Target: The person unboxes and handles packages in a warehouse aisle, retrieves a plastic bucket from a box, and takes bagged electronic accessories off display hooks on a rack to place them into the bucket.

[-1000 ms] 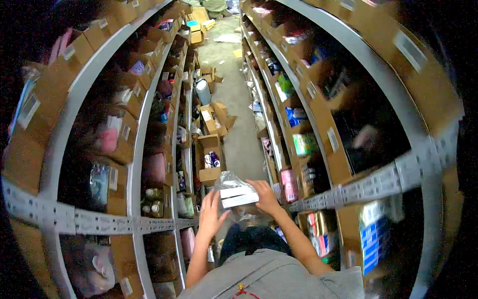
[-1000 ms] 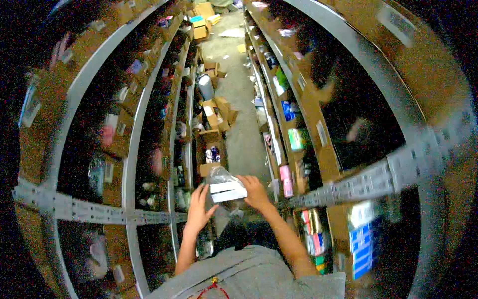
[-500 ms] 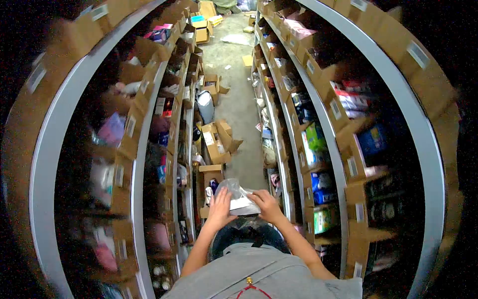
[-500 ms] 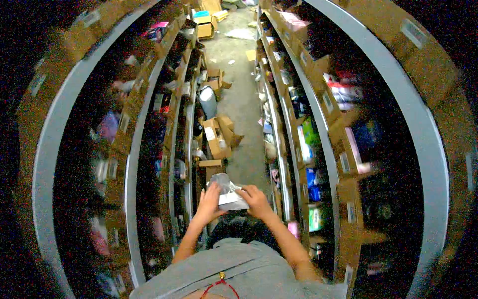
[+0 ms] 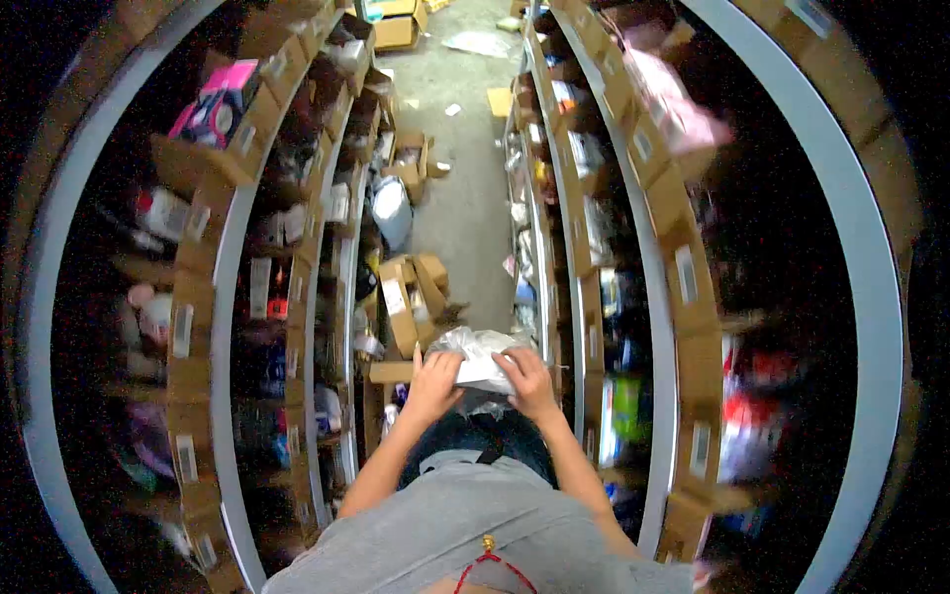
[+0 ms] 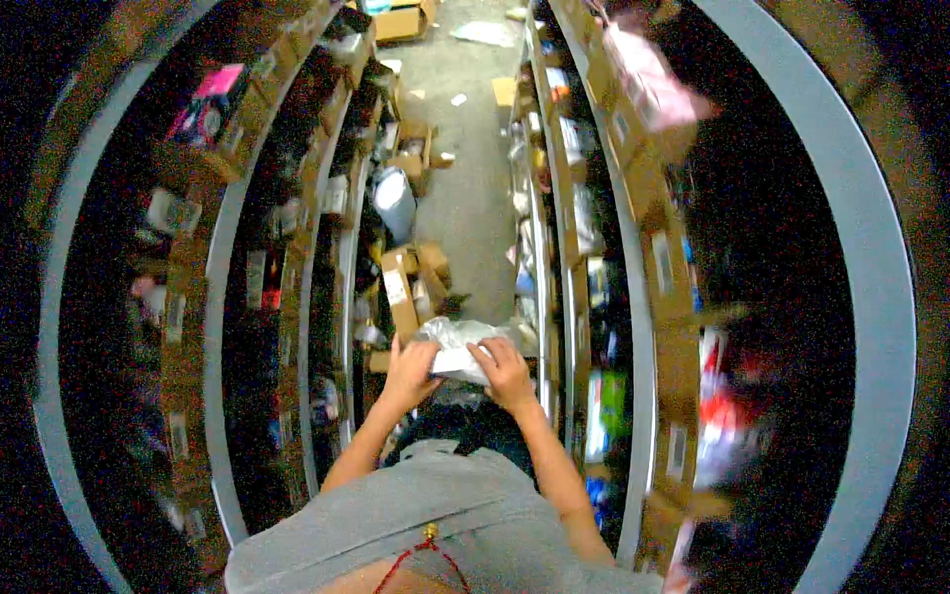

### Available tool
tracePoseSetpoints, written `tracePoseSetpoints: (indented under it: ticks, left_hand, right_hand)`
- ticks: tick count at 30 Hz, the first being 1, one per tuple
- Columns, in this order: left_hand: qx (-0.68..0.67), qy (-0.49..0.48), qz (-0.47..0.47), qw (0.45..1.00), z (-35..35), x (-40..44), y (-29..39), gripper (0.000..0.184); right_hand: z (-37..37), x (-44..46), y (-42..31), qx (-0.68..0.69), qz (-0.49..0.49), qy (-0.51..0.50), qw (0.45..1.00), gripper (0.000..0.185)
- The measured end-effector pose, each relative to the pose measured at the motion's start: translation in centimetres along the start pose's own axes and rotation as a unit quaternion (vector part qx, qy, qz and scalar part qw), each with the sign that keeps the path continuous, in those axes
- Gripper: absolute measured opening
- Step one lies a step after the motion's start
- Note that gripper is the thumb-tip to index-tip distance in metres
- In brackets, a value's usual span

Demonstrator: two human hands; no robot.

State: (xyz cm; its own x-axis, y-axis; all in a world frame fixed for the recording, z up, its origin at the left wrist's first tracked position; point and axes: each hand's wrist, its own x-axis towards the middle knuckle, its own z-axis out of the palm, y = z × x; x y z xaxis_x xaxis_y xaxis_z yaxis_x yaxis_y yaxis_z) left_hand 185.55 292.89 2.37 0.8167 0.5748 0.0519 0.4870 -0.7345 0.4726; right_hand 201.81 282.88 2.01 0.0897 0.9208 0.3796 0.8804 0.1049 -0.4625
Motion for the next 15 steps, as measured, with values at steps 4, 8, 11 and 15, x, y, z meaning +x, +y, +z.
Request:
tracePoseSetpoints:
  ticks: [4,8,11,15]
  left_hand:
    - [0.022,0.041,0.003,0.999,-1.9,7.6,-2.3,0.050]
    - [0.027,0.047,0.011,0.998,-4.7,14.3,-4.3,0.048]
    - [0.029,0.028,0.016,0.999,-5.0,19.5,-6.7,0.049]
    - [0.032,0.042,0.049,0.997,-5.9,27.6,-10.6,0.051]
  right_hand:
    - [0.0,7.6,4.4,0.017,-0.005,0.021,1.000,0.063]
    - [-0.6,14.1,7.4,0.033,0.005,0.014,0.999,0.064]
    - [0.5,18.2,10.6,0.032,0.003,0.035,0.999,0.069]
    - [2.4,23.5,14.9,0.000,0.087,0.010,0.996,0.078]
